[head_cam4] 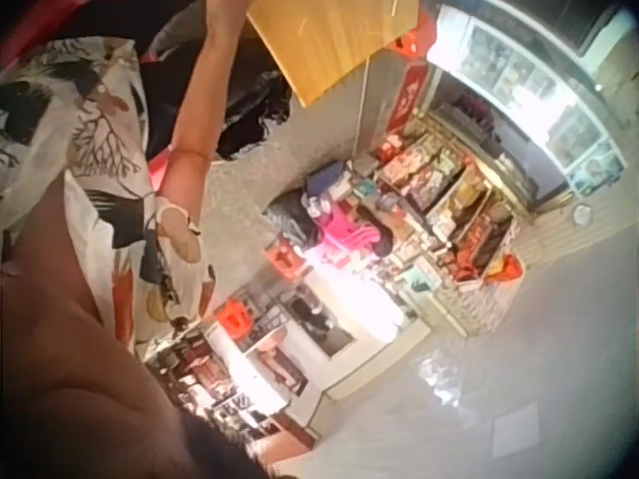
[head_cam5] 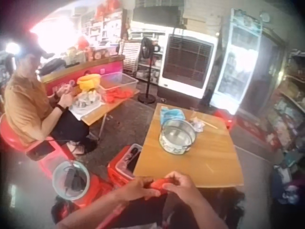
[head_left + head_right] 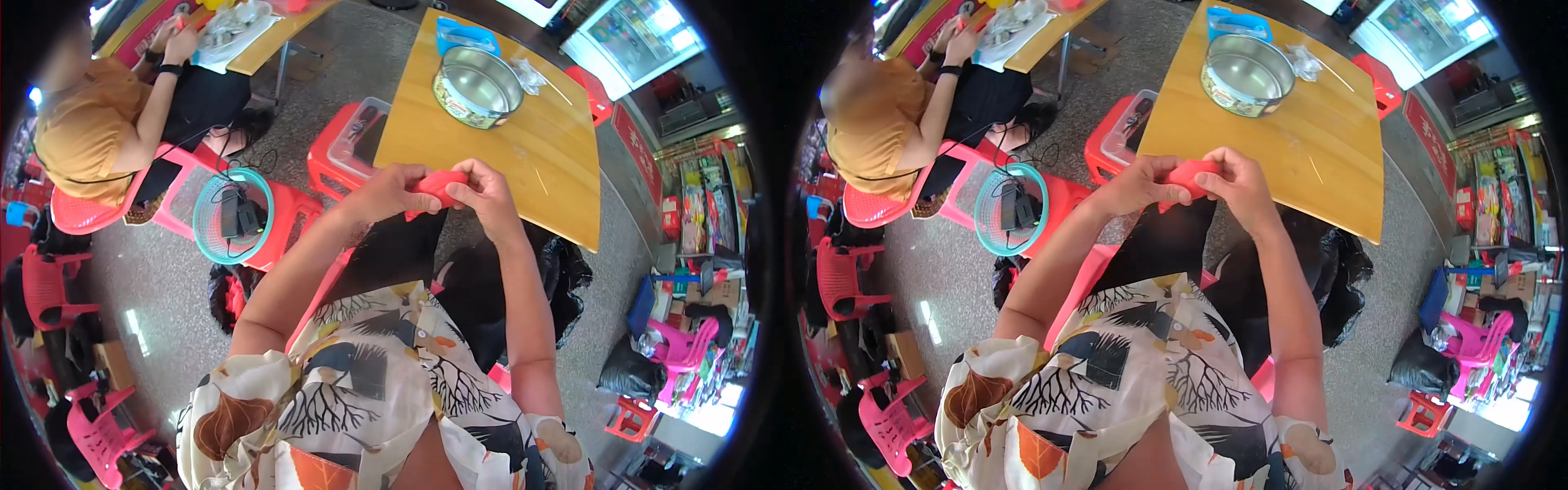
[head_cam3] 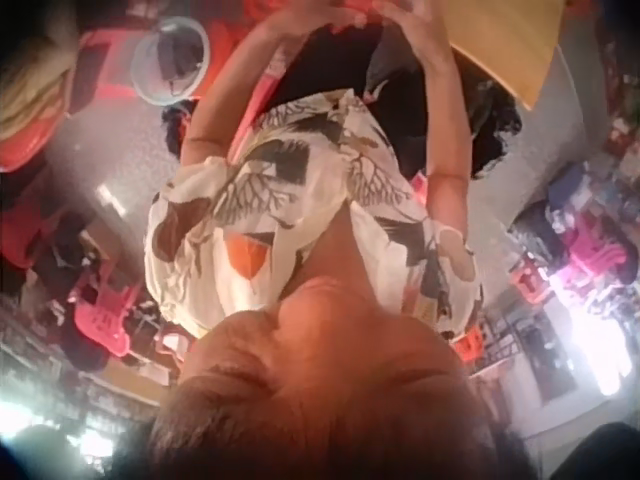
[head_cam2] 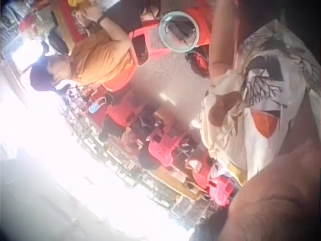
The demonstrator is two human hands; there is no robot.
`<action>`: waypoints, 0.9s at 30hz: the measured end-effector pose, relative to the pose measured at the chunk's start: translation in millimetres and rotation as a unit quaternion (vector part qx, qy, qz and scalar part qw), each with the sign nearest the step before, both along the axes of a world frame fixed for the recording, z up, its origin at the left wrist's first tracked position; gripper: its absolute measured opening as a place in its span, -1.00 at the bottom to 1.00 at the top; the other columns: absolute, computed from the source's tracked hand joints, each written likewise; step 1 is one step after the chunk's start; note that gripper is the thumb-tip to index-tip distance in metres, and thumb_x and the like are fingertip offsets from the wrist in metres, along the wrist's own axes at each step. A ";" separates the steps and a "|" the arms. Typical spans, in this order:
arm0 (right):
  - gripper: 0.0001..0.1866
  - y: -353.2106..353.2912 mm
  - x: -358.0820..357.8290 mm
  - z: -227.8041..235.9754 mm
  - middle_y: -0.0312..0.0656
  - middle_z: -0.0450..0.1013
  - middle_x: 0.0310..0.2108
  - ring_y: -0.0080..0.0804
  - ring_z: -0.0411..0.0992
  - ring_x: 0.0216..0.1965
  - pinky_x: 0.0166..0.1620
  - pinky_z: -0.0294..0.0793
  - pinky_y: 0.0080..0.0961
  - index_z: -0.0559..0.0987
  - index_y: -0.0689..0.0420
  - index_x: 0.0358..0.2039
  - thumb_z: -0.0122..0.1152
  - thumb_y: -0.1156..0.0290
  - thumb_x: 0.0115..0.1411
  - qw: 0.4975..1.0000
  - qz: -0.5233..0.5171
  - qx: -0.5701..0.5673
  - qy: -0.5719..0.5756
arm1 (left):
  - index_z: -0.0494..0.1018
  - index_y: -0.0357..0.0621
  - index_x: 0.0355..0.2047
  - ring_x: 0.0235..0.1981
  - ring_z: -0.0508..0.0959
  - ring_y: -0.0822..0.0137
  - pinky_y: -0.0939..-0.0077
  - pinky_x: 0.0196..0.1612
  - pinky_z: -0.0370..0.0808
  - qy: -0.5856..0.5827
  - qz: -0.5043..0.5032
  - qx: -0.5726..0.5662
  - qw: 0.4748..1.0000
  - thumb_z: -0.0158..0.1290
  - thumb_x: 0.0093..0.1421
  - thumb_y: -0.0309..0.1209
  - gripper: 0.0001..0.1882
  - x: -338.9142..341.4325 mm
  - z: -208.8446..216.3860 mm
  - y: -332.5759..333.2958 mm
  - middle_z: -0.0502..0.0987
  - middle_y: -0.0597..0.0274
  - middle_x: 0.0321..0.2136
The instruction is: The person sits at a table and repeatedly wraps small white items in red paper. They pick up a white item, fold it into a red sheet, and place the finished bundle into a metal tin. The process is repeated multiple times throughout the clip.
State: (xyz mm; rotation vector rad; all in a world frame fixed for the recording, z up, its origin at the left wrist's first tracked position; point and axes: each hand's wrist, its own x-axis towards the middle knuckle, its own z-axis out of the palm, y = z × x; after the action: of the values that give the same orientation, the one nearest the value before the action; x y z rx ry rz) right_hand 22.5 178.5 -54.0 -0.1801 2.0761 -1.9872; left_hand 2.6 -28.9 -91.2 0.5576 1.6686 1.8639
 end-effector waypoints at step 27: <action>-0.89 91.3 -8.0 -70.9 -0.41 0.35 -0.45 -0.72 0.30 -0.43 -0.36 0.29 -0.76 0.47 0.10 -0.28 0.18 0.39 0.22 0.986 -0.159 0.040 -0.010 | 0.45 -0.16 -0.09 -0.50 0.52 0.52 0.64 -0.48 0.45 -0.041 0.188 -0.412 0.891 0.07 0.26 -0.17 -0.65 51.7 -12.5 -287.6 0.53 0.32 -0.43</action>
State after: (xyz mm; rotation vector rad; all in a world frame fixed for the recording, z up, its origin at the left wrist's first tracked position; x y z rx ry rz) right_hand 14.5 269.8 -124.9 0.1980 2.2843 -2.0586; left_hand 54.3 -316.4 -103.7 -0.2144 2.3883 1.1694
